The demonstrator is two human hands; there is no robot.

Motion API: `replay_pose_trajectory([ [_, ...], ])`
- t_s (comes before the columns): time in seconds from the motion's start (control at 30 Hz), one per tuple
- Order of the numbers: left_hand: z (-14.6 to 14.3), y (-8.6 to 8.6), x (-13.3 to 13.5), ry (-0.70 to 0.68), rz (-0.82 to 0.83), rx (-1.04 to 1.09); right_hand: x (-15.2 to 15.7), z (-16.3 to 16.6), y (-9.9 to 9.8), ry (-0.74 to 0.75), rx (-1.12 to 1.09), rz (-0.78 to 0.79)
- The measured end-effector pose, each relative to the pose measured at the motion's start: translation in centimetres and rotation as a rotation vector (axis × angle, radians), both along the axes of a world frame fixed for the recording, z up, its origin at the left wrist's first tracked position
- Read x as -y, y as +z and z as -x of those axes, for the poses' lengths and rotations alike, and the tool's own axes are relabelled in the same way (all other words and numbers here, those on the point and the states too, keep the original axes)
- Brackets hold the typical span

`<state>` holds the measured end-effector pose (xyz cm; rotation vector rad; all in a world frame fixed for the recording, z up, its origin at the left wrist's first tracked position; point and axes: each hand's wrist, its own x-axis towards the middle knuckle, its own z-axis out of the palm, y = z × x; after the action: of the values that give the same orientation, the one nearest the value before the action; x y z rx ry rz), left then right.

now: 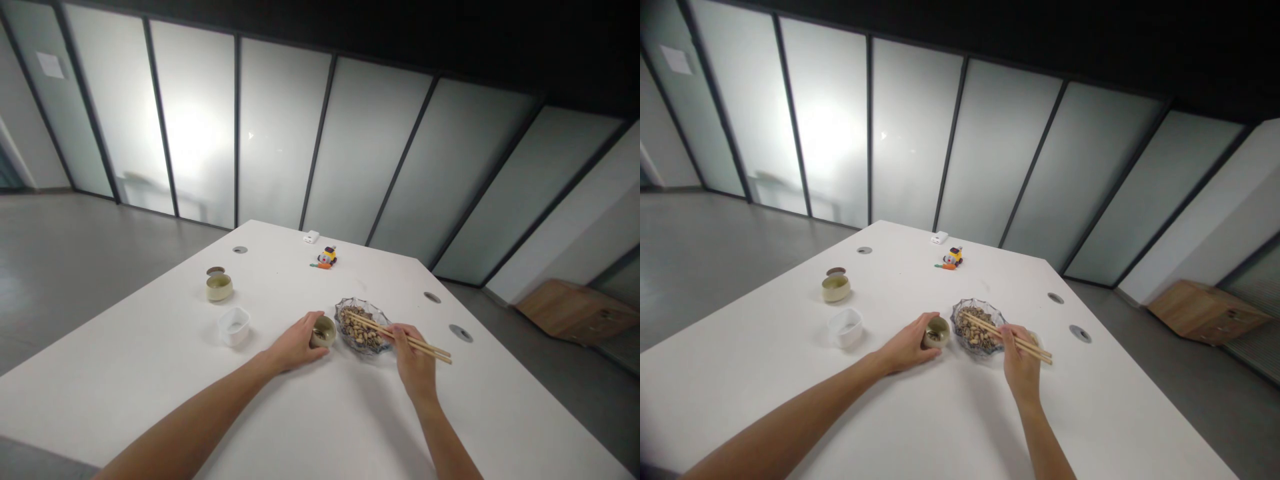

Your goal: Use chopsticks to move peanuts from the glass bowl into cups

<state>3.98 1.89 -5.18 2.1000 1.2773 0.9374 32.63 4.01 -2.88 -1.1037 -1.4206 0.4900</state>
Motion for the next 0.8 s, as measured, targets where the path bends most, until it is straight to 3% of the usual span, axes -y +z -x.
replay_pose_trajectory([
  [0.17, -0.1, 0.2, 0.1, 0.005, 0.005, 0.001, 0.3, 0.8, 0.3, 0.151, -0.268, 0.023],
  [0.37, -0.2, 0.4, 0.2, 0.014, -0.001, 0.008, 0.9, 1.6, 0.4, 0.295, -0.248, 0.075],
  [0.5, -0.2, 0.3, 0.2, 0.017, 0.0, 0.001, 0.6, 0.8, 0.2, 0.169, -0.177, 0.043],
  [0.63, -0.2, 0.3, 0.1, 0.016, 0.014, -0.012, 0.3, -0.1, 0.2, -0.068, 0.147, -0.099],
  [0.8, -0.2, 0.4, 0.1, 0.013, 0.013, -0.005, 0.4, 0.5, 0.1, -0.07, 0.368, -0.271],
])
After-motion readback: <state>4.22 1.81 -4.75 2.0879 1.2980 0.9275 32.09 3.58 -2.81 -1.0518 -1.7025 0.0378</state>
